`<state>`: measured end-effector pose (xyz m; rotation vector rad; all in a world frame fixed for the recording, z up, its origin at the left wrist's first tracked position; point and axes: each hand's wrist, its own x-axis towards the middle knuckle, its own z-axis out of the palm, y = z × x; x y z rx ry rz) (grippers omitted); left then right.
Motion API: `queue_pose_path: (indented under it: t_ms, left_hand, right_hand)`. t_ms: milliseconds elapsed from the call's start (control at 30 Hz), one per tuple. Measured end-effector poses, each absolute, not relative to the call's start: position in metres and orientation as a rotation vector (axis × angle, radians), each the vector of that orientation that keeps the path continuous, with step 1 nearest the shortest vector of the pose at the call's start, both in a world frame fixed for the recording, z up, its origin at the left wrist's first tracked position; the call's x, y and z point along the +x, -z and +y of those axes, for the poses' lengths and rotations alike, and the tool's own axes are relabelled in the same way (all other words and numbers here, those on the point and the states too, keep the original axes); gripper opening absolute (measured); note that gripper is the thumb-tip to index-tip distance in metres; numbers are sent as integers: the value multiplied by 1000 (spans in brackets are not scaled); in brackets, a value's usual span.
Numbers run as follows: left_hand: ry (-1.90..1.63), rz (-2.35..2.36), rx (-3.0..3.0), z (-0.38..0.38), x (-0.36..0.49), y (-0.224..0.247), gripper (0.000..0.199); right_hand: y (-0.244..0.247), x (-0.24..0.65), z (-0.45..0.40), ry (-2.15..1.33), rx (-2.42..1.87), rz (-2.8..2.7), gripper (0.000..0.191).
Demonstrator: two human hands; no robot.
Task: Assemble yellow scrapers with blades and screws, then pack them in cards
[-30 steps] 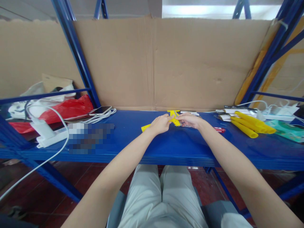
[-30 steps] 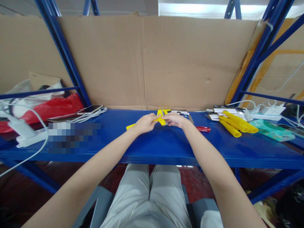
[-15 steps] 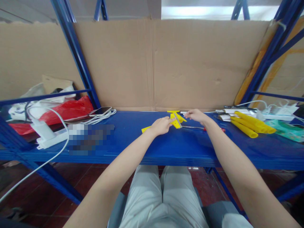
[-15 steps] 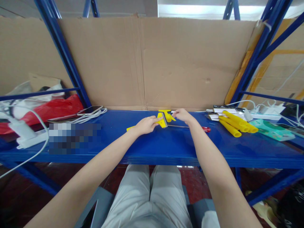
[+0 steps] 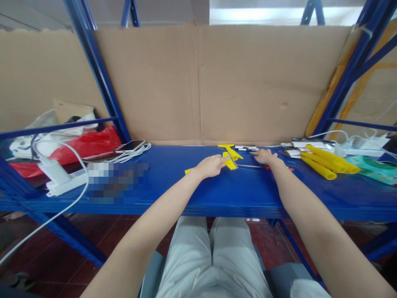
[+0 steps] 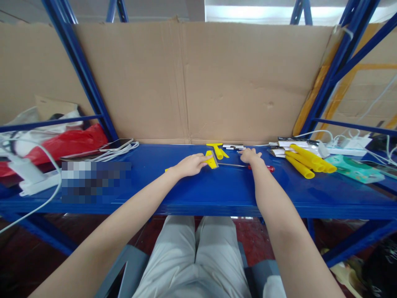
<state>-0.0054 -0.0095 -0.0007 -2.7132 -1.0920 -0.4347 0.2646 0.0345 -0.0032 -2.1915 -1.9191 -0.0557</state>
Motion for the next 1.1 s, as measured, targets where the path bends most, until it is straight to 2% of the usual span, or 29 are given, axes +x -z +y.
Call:
queue_pose_path:
  t_ms: [100,500,767,967,1100]
  left_hand:
    - [419,-1063,-2737,-11,-5,0,42]
    - [338,-1072,-2735,-15,-4,-2,41]
    - [354,-1074,-2762,-16,-4,-3,38]
    - [373,-1051,-2771,-15,-5,-2,39]
    - [355,-1045,-2756,-15,-6,-3,39]
  right_hand:
    - [2,260,37,-11,-2344,-1904,47]
    - [3,250,39,53,-2436,-1973,50]
    - [-8,241,31,255,-2291,-1966,31]
    - [-3,253,47,-109,-2354,-1794,20]
    - [4,260,54,-75,-2156,-1757,11]
